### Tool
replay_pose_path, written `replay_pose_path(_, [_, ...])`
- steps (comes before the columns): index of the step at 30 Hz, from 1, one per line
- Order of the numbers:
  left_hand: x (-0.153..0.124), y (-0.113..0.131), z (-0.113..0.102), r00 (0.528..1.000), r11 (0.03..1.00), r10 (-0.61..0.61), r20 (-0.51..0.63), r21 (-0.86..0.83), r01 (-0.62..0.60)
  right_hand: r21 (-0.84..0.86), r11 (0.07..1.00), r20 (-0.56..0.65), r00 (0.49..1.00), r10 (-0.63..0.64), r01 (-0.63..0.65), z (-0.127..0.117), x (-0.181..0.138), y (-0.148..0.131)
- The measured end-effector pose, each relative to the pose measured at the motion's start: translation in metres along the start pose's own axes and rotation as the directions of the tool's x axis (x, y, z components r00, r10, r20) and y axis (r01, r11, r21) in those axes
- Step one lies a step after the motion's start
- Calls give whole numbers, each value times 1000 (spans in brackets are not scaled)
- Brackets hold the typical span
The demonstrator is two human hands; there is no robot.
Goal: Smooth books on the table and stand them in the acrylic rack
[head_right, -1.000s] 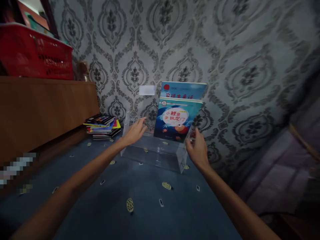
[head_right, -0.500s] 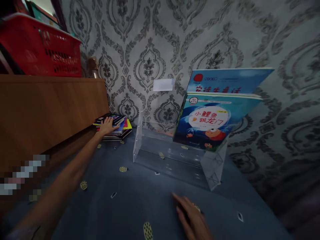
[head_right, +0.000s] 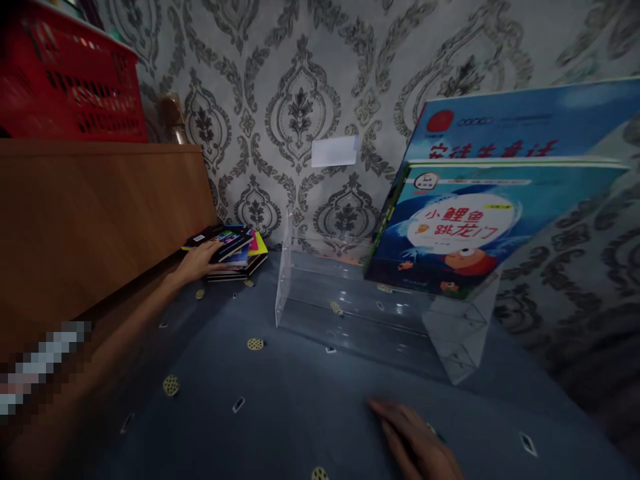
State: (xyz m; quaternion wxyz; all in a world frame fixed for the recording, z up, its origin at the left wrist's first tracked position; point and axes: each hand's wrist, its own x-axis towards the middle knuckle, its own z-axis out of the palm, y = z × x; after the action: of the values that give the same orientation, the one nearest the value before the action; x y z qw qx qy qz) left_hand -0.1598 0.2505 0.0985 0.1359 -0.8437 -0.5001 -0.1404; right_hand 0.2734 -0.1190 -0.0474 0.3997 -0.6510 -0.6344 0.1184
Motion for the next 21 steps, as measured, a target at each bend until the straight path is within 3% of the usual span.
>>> replay_pose_path(5, [-4,11,0,997,1000,-8,-79,0,8,-25,998,45,997,-62,63,-11,5,-29])
replay_pose_path(10, [-37,24,-4,994,1000,-4,-109,-22,1,-64,994,36,995,-92,94,-12,5,-40])
replay_pose_path(17, [-129,36,-7,998,996,45,-39,-72,-48,-48,993,42,993,-108,110,-11,5,-40])
replay_pose_path(21, [-204,50,-2,982,977,156,107,-162,-137,-11,993,59,992,-115,116,-10,5,-42])
